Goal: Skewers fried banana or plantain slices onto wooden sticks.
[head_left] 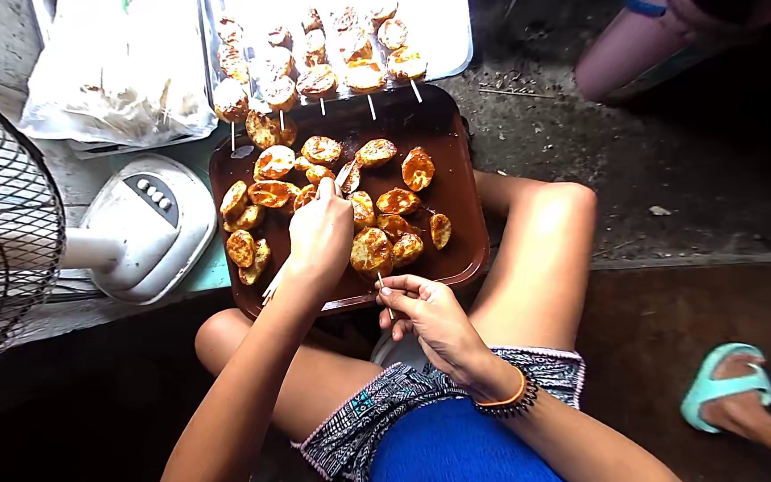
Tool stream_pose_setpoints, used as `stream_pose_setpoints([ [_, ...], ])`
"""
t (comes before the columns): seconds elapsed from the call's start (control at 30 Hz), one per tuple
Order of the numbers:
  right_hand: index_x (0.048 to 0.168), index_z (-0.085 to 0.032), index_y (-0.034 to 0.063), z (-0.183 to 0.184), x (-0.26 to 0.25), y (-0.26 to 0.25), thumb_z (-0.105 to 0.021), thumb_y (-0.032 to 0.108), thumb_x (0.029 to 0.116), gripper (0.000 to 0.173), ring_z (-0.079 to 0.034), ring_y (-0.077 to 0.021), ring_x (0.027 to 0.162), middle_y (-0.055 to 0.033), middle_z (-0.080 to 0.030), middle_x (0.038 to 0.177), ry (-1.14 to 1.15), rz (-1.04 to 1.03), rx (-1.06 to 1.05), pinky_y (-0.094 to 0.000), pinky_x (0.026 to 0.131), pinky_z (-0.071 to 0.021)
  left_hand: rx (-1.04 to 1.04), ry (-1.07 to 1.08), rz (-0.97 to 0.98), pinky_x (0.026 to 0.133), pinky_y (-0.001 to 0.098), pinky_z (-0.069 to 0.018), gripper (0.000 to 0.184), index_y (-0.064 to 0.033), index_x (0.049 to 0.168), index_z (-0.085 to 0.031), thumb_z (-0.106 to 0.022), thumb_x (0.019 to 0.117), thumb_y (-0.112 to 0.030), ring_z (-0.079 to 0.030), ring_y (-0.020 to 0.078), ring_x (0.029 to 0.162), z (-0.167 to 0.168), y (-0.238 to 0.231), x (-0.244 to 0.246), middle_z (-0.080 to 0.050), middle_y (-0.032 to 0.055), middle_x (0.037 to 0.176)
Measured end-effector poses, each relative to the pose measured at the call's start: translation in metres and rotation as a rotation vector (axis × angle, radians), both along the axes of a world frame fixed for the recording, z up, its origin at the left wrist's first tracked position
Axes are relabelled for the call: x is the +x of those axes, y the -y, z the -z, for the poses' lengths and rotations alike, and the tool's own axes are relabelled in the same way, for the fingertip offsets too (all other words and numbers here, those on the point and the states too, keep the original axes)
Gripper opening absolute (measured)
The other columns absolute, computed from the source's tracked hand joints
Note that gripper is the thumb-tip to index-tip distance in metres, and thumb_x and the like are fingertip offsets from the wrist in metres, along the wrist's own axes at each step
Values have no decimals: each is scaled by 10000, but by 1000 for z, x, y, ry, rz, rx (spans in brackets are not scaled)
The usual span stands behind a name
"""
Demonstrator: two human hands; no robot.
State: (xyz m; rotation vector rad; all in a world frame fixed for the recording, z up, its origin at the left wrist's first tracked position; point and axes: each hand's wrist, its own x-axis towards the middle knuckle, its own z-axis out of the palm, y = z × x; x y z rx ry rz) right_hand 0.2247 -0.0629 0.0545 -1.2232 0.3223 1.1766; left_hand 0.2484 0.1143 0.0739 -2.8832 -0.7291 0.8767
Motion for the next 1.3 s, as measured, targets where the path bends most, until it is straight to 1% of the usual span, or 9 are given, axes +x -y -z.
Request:
stream_pose_setpoints([
  [0.1, 1149, -652, -81, 6, 2, -1, -616, 4, 1004, 172, -655, -119, 605, -138, -706, 918, -5, 2, 16, -214, 508, -544, 0, 17, -3, 686, 506, -578, 308, 62, 1293, -566, -500, 993, 40, -701, 383, 842, 2, 0, -2, -568, 224, 1280],
  [0.23, 1180, -657, -65, 8, -3, 9, -605, 45, 1024, 198, -712, -144, 710, -109, -716, 910, 44, -71, 25, -252, 671, -621, 23, 35, -7, 676, 492, -575, 316, 64, 1301, -561, -486, 995, 39, -699, 372, 839, 4, 1, -4, -564, 222, 1269],
  [0.4, 1096, -683, -75, 8, -8, 6, -624, 30, 1009, 148, -712, -141, 664, -111, -721, 842, 107, -10, 4, -250, 644, -625, 13, 22, -4, 689, 484, -580, 319, 58, 1305, -555, -499, 991, 45, -703, 363, 864, 4, 3, -3, -558, 215, 1285],
  [0.47, 1095, -686, -76, 10, -10, 4, -625, 30, 1009, 149, -706, -137, 654, -112, -721, 841, 98, 8, 0, -245, 634, -620, 9, 15, -12, 702, 491, -585, 364, 56, 1354, -545, -495, 994, 47, -706, 367, 875, 5, 3, -2, -551, 221, 1320],
  [0.6, 1098, -690, -84, 16, -10, 2, -629, 30, 1007, 158, -689, -133, 637, -111, -713, 819, 87, 43, -2, -239, 618, -605, 9, 21, -16, 704, 488, -585, 322, 51, 1307, -557, -495, 991, 48, -707, 367, 890, 6, 4, -2, -557, 212, 1313],
  [0.83, 1086, -702, -78, 28, -10, 2, -636, 35, 1004, 154, -675, -125, 630, -113, -716, 826, 138, 40, -4, -226, 607, -589, 8, 9, -25, 709, 488, -584, 317, 48, 1306, -554, -499, 994, 39, -708, 364, 884, 6, 5, -2, -551, 212, 1329],
  [1.13, 1087, -711, -75, 42, -8, -1, -646, 43, 1001, 160, -662, -113, 616, -104, -718, 815, 182, 24, -23, -219, 594, -576, -14, 16, -28, 740, 508, -584, 386, 43, 1364, -551, -514, 980, 41, -704, 385, 938, 5, 3, -2, -549, 222, 1362],
  [1.23, 1089, -713, -64, 43, -6, 0, -645, 48, 1003, 157, -663, -103, 619, -89, -717, 812, 228, -7, -23, -218, 601, -580, -9, 28, -38, 736, 512, -585, 389, 46, 1379, -543, -502, 992, 34, -705, 382, 913, 6, 3, -3, -545, 220, 1366],
  [1.3, 1079, -718, -55, 40, -4, 2, -643, 46, 1003, 148, -659, -93, 616, -78, -717, 808, 291, -27, -15, -211, 597, -577, 29, 57, -11, 698, 491, -582, 326, 36, 1325, -567, -485, 1010, 19, -706, 363, 850, 8, 3, -6, -563, 205, 1325],
])
